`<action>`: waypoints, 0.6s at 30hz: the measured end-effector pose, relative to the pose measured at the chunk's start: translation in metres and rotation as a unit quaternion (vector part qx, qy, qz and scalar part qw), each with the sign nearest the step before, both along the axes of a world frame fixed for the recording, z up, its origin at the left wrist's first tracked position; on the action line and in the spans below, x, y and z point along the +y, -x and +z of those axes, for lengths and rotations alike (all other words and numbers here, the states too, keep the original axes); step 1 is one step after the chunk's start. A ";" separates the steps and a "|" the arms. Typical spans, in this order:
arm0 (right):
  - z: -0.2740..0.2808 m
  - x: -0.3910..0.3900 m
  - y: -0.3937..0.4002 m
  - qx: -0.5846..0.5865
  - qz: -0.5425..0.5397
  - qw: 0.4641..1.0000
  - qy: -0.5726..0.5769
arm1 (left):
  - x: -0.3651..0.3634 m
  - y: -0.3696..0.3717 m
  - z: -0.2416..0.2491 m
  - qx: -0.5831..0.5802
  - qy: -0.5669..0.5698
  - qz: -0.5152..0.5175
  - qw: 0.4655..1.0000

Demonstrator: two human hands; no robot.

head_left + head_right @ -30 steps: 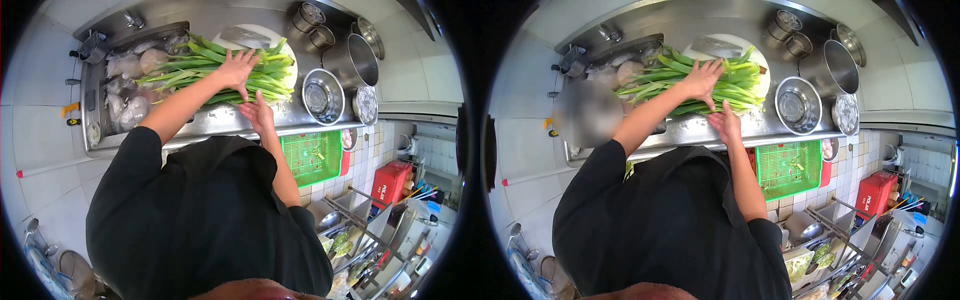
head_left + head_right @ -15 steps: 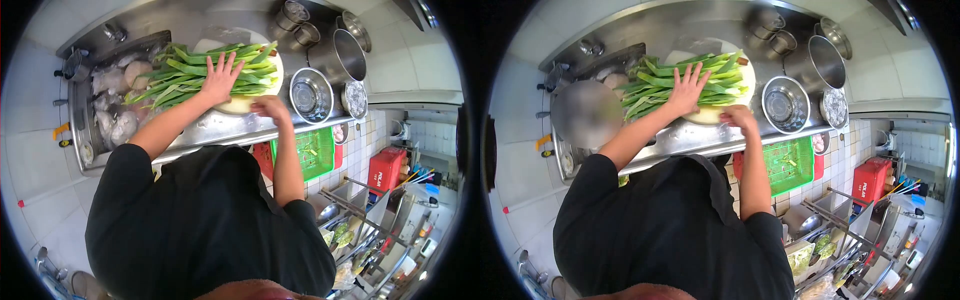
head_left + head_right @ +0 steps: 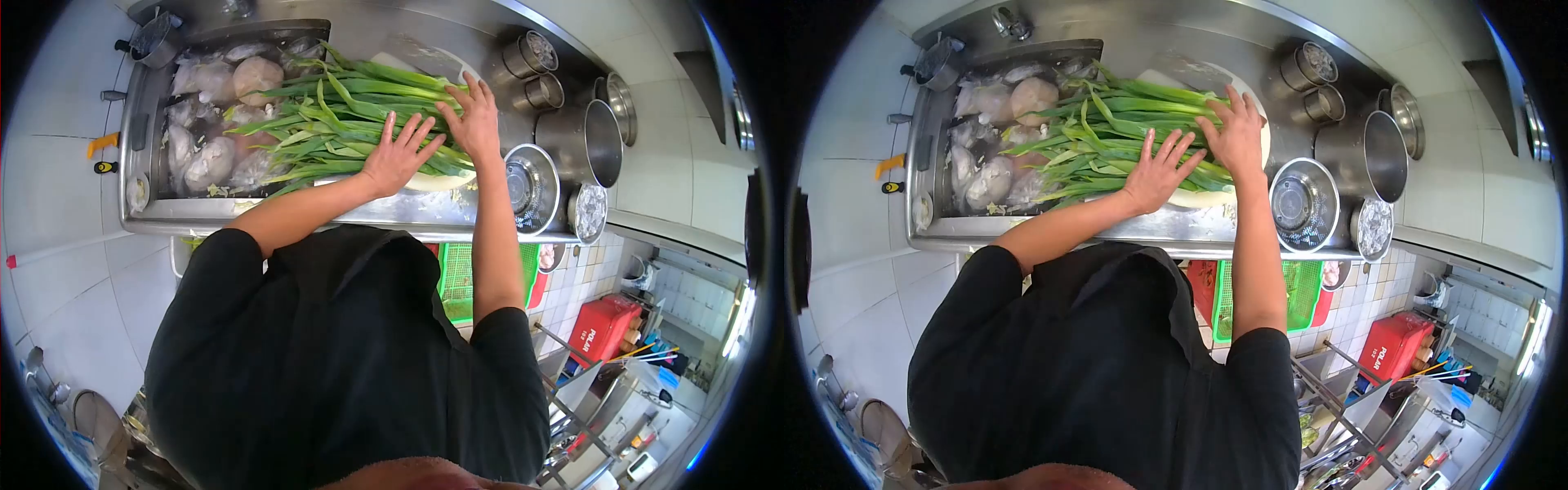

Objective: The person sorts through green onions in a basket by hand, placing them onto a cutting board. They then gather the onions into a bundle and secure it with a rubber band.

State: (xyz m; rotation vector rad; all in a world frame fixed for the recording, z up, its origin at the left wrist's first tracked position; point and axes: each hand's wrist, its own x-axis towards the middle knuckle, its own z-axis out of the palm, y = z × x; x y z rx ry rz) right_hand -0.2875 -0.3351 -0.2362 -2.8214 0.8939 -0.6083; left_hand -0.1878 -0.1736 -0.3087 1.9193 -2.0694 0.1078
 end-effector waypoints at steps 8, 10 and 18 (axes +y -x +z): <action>-0.025 -0.024 0.005 -0.076 -0.006 0.952 -0.297 | 0.000 -0.002 -0.011 -0.036 -0.012 -0.010 0.999; -0.025 -0.032 0.004 -0.066 0.008 0.961 -0.270 | -0.003 -0.004 -0.015 -0.049 -0.022 -0.018 0.998; -0.025 -0.055 -0.002 0.010 -0.016 0.979 -0.201 | -0.012 -0.011 -0.018 -0.049 0.001 -0.050 0.998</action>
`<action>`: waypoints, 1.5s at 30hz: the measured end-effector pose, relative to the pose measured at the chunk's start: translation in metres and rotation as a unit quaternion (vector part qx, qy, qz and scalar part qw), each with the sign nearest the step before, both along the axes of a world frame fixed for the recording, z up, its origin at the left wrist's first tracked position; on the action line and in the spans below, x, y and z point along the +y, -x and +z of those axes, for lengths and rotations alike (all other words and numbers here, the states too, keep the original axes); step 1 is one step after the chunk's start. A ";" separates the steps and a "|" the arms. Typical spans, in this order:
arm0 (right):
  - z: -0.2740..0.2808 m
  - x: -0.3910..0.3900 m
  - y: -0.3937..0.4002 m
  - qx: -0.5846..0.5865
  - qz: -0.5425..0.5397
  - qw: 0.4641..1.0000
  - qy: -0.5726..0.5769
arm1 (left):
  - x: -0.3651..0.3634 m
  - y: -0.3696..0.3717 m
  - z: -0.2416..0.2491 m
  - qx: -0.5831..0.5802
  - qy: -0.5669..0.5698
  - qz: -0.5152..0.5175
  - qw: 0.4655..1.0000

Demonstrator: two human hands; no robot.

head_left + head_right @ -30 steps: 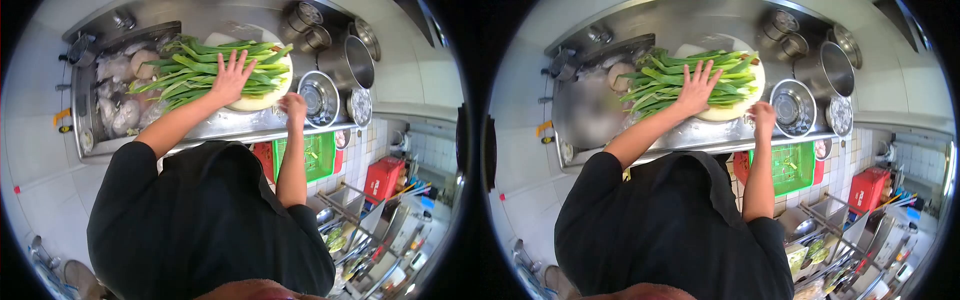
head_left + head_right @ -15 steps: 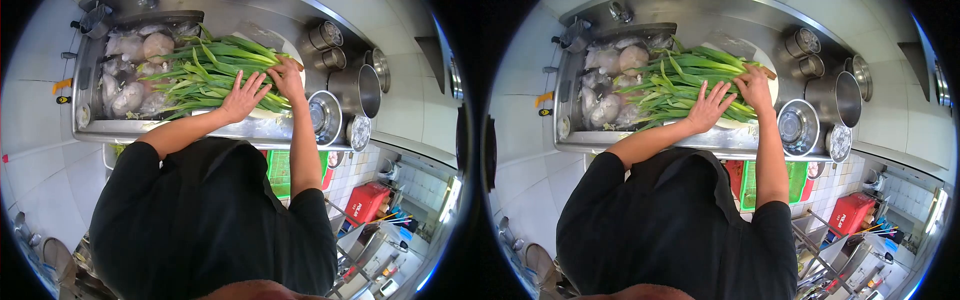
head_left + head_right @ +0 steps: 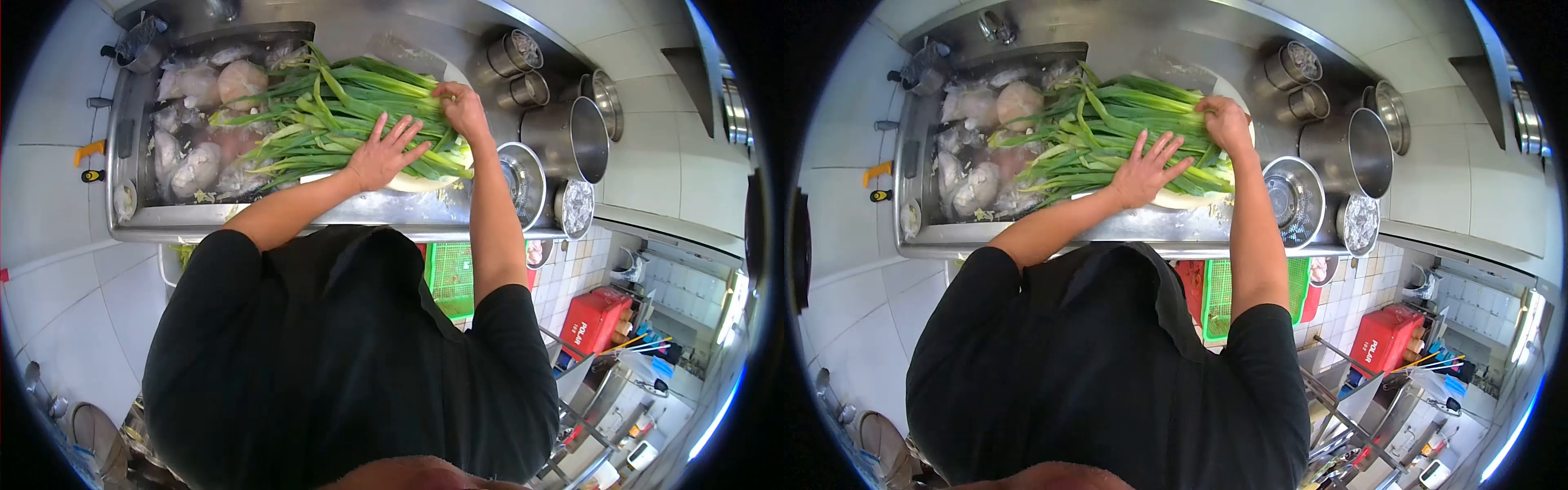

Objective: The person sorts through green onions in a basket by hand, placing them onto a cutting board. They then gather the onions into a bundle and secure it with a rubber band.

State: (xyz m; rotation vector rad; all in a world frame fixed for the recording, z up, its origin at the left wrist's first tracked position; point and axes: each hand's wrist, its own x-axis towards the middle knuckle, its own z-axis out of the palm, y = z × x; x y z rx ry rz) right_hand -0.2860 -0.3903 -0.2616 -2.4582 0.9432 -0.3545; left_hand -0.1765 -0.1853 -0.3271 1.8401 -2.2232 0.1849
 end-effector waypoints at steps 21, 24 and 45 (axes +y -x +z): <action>0.028 0.020 0.038 0.059 0.042 0.989 0.128 | 0.028 0.008 -0.003 0.057 -0.004 -0.048 0.997; 0.025 0.016 0.043 -0.027 -0.098 0.994 0.033 | 0.026 0.009 -0.006 0.065 0.008 -0.049 0.997; -0.074 0.141 0.123 -0.600 -0.389 0.621 -0.320 | 0.077 0.022 -0.019 0.086 -0.010 -0.118 0.989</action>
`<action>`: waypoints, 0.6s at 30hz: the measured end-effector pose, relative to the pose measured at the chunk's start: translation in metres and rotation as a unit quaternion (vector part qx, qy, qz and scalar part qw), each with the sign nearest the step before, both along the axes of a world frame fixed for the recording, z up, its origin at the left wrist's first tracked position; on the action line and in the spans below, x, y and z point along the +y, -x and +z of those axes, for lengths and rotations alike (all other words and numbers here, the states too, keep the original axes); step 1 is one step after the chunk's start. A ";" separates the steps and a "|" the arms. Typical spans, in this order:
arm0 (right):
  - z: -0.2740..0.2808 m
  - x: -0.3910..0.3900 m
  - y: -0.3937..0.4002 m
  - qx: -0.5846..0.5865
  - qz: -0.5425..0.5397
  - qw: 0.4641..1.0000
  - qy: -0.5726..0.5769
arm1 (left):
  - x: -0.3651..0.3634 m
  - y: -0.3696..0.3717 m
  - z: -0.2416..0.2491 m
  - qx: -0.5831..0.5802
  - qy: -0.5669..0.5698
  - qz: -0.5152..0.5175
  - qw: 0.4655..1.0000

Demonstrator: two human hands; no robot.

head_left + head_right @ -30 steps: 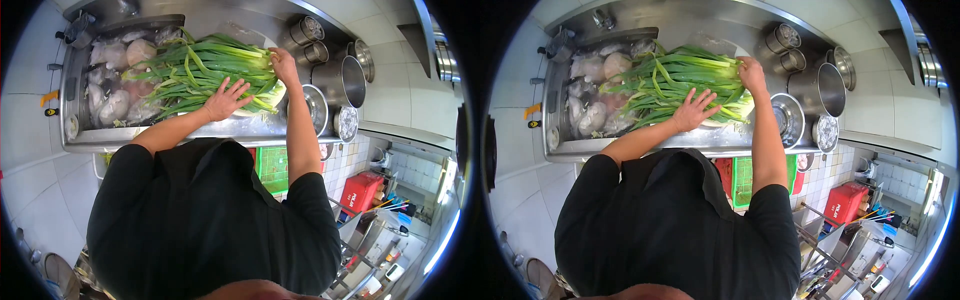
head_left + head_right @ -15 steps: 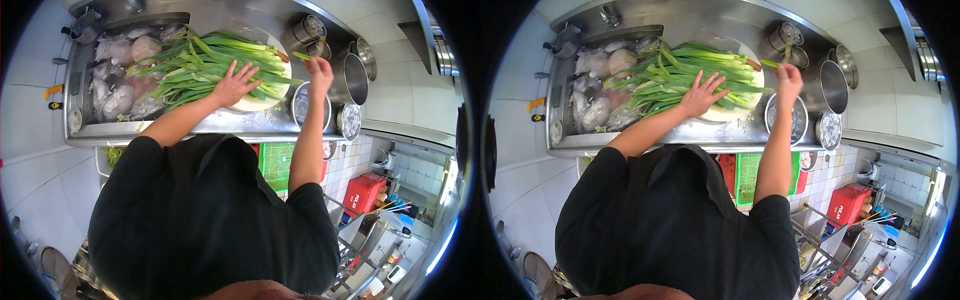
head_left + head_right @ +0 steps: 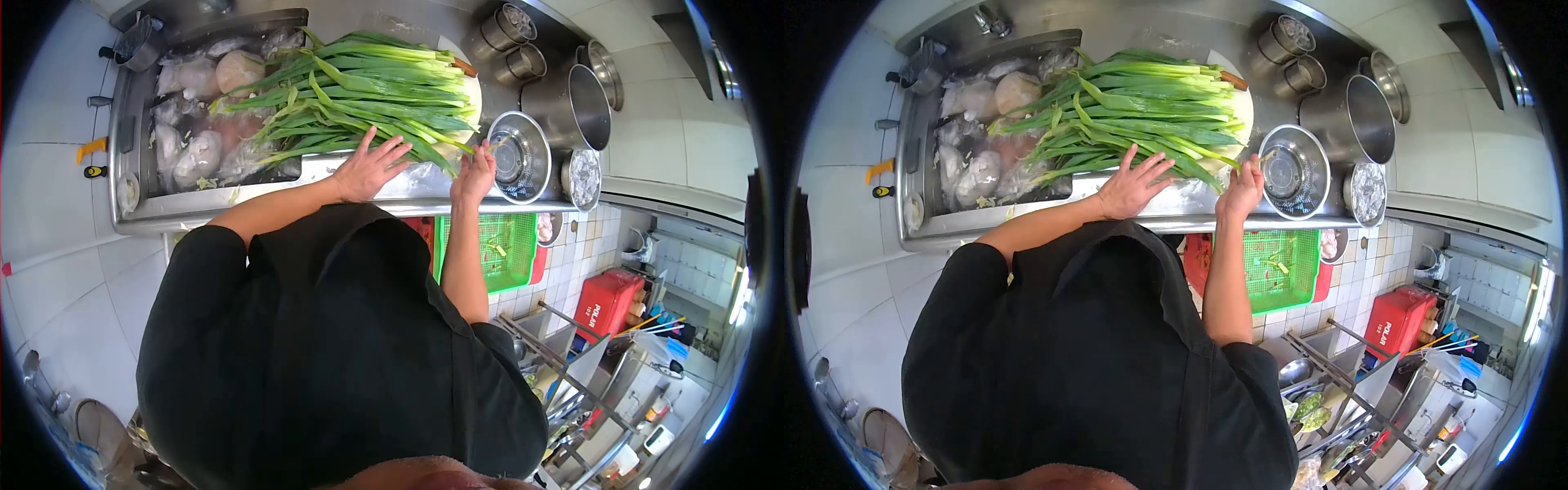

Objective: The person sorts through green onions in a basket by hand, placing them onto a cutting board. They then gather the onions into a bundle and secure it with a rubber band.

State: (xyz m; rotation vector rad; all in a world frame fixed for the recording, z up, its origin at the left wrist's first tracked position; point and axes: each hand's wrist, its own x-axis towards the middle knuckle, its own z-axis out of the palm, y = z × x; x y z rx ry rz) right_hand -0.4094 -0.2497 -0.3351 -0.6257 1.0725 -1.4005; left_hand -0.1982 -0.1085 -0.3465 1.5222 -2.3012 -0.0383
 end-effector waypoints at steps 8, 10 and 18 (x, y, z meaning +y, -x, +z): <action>0.018 -0.032 -0.028 0.033 0.141 0.989 0.021 | -0.033 -0.004 0.001 0.014 0.018 0.073 0.997; 0.024 -0.035 -0.029 0.105 0.094 0.990 0.030 | -0.023 0.000 0.015 0.064 0.021 0.057 0.996; 0.015 -0.016 -0.001 0.175 0.000 0.982 0.071 | -0.001 -0.026 0.006 0.053 0.083 0.065 0.993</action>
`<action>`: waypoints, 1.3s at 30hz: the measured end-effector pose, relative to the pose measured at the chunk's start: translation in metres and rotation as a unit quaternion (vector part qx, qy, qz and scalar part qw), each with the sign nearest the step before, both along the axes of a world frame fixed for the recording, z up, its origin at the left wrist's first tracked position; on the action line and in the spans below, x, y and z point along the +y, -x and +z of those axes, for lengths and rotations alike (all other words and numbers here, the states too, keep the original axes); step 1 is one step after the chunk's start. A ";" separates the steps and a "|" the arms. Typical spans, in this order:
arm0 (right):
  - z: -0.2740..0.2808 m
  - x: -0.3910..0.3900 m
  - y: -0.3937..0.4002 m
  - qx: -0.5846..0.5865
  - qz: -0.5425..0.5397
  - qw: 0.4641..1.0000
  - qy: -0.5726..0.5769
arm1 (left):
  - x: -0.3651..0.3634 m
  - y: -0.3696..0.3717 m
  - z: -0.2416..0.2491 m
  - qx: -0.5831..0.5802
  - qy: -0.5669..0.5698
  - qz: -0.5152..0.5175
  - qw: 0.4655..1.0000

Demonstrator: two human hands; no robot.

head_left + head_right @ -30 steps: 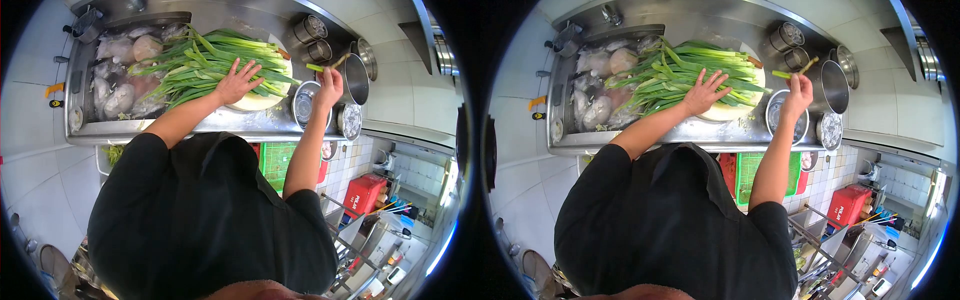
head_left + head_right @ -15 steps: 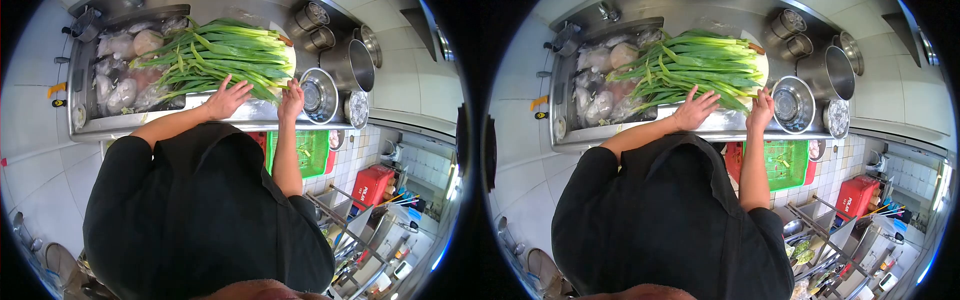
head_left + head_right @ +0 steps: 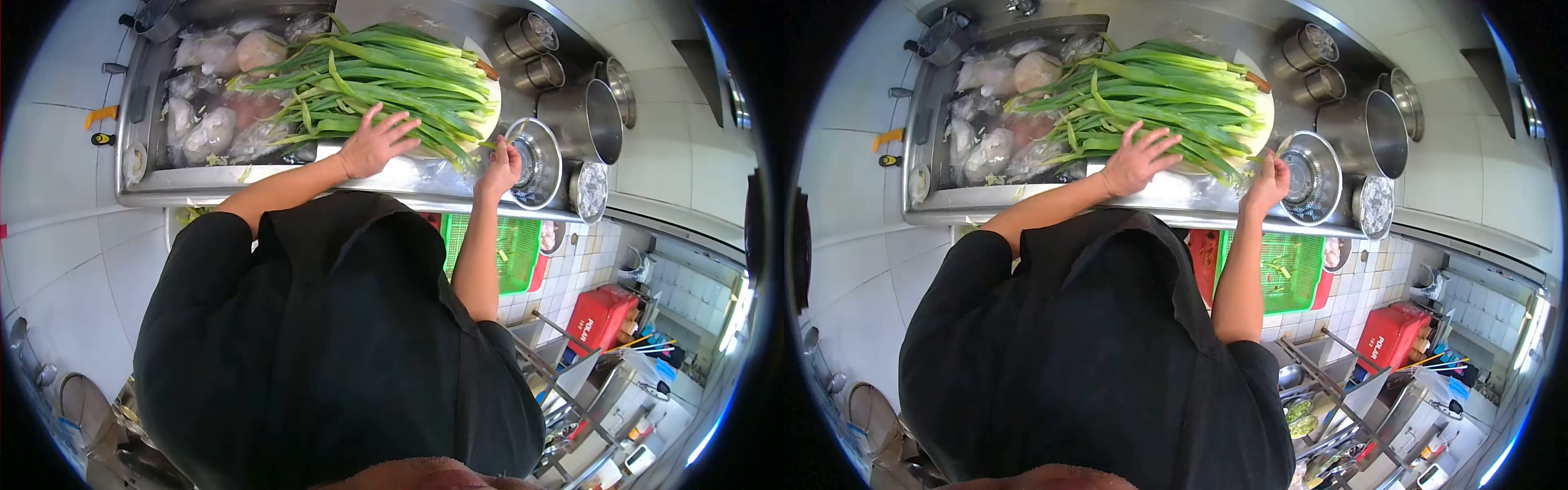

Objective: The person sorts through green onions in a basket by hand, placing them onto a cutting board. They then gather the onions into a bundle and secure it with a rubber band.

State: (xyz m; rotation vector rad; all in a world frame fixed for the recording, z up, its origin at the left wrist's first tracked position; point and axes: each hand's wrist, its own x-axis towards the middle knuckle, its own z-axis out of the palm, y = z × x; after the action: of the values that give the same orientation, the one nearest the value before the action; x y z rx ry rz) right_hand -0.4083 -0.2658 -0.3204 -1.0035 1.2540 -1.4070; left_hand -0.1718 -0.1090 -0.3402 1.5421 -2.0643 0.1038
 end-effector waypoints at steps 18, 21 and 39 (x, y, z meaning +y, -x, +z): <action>0.054 0.067 -0.006 -0.013 0.168 0.985 0.036 | -0.151 -0.067 0.110 0.081 -0.301 0.038 0.949; 0.040 0.094 -0.039 0.243 0.258 0.934 0.037 | -0.155 -0.068 0.096 0.011 -0.145 0.018 0.989; -0.055 0.110 -0.028 0.359 0.373 0.846 0.126 | -0.112 -0.062 0.089 -0.036 -0.091 -0.063 0.993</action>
State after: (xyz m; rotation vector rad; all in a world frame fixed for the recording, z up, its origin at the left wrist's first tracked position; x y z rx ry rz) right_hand -0.3804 -0.1554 -0.3751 -2.0566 0.9734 -0.5750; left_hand -0.1095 -0.2206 -0.2509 1.5275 -2.2757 -0.0787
